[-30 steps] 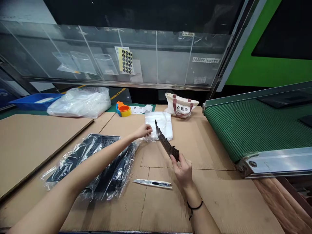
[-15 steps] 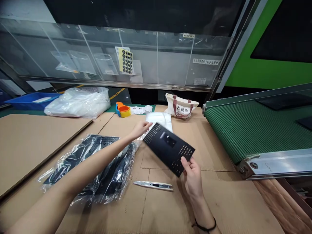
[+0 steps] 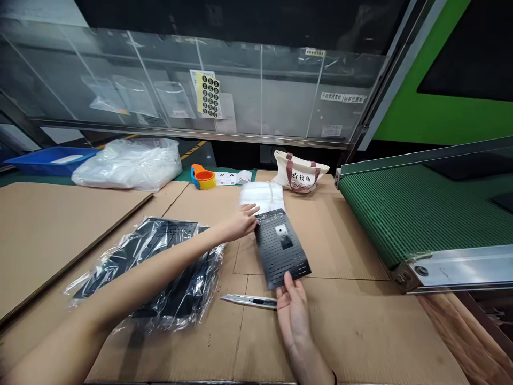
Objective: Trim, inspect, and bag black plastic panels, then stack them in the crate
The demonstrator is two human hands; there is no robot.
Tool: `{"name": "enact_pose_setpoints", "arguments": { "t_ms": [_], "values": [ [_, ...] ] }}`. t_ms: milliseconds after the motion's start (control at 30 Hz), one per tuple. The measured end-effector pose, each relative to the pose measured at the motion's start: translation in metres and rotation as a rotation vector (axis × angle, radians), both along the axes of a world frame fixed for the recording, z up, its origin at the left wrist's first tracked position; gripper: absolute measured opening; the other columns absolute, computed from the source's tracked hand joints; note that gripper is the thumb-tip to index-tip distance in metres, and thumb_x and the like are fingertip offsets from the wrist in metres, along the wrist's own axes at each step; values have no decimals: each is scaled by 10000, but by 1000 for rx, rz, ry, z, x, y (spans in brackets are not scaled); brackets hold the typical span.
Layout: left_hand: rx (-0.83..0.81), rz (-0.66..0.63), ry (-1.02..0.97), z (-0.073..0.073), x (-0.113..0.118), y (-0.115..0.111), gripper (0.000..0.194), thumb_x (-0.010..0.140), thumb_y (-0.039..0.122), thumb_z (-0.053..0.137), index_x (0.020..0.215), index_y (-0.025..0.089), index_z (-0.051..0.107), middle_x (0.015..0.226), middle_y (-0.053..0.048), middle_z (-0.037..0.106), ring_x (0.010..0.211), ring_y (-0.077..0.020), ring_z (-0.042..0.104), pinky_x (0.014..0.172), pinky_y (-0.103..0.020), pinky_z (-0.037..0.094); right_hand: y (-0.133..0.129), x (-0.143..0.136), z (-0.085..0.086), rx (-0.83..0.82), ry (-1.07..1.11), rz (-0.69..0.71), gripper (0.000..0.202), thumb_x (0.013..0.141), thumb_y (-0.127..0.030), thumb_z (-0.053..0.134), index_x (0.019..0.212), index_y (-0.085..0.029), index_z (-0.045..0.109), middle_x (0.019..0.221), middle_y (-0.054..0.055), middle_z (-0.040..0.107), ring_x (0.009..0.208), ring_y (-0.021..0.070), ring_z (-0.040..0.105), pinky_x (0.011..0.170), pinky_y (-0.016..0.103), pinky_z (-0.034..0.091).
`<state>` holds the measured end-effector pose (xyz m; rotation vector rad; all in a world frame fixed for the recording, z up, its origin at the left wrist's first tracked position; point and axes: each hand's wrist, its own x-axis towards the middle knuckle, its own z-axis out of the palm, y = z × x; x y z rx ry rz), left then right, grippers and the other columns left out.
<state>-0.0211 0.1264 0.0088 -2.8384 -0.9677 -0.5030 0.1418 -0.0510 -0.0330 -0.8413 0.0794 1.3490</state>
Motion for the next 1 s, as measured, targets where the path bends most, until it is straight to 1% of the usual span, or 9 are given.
{"name": "enact_pose_setpoints", "arguments": {
  "t_ms": [133, 300, 400, 533, 633, 700, 800, 933, 1000],
  "values": [
    [16, -38, 30, -3, 16, -16, 267, 879, 182, 480, 739, 107, 695, 1280, -188, 599, 1250, -334, 513, 1061, -499, 392, -6, -14, 1, -15, 34, 52, 473, 368, -177, 929, 765, -209, 674, 794, -42, 749, 722, 96, 697, 661, 153, 577],
    [73, -169, -11, 1, 29, -34, 277, 901, 188, 469, 770, 122, 704, 1263, -153, 624, 1279, -327, 489, 1088, -534, 360, -8, -17, 2, -4, -29, 119, 449, 421, -212, 923, 791, -208, 669, 835, -28, 750, 806, 125, 704, 729, 193, 582],
    [38, -177, -65, 4, 32, -41, 293, 919, 194, 440, 784, 126, 692, 1277, -149, 616, 1273, -323, 497, 1067, -543, 385, -11, -18, 1, 20, -70, 104, 415, 430, -236, 925, 748, -212, 660, 809, -36, 748, 810, 121, 702, 747, 184, 576],
    [-1, -129, -159, 10, 32, -47, 294, 926, 202, 440, 748, 125, 660, 1304, -176, 588, 1279, -318, 491, 1068, -532, 387, -17, -19, 0, 65, -98, 215, 341, 526, -252, 896, 784, -220, 676, 871, -23, 751, 818, 125, 702, 718, 189, 582],
    [-56, -157, -223, 18, 30, -51, 298, 941, 205, 428, 746, 132, 640, 1307, -176, 585, 1261, -259, 520, 1075, -457, 408, -20, -19, -1, 25, -97, 196, 368, 475, -213, 911, 762, -222, 681, 829, -36, 750, 780, 114, 698, 678, 163, 576],
    [-62, -192, -233, 24, 27, -55, 291, 950, 213, 424, 767, 131, 635, 1320, -171, 577, 1281, -247, 499, 1097, -457, 385, -21, -20, 2, -13, -64, 166, 387, 440, -189, 919, 743, -225, 680, 806, -48, 748, 753, 103, 694, 664, 149, 572],
    [-48, -198, -222, 33, 23, -60, 299, 958, 210, 406, 780, 123, 630, 1317, -185, 576, 1270, -242, 512, 1100, -461, 383, -24, -22, 8, -36, 6, 271, 394, 440, -180, 921, 760, -212, 694, 825, -26, 753, 768, 114, 698, 662, 158, 578],
    [8, -201, -152, 39, 16, -68, 320, 965, 221, 397, 784, 117, 640, 1320, -184, 573, 1258, -253, 522, 1089, -462, 399, -28, -23, 15, -31, 28, 206, 393, 401, -183, 932, 704, -218, 685, 772, -50, 745, 745, 101, 694, 665, 139, 569],
    [60, -170, -103, 39, 12, -71, 311, 956, 214, 409, 790, 107, 649, 1301, -193, 585, 1260, -288, 516, 1081, -504, 392, -31, -24, 15, -14, 42, 305, 360, 462, -192, 919, 744, -210, 696, 811, -29, 750, 770, 110, 699, 683, 160, 575]
  ]
}}
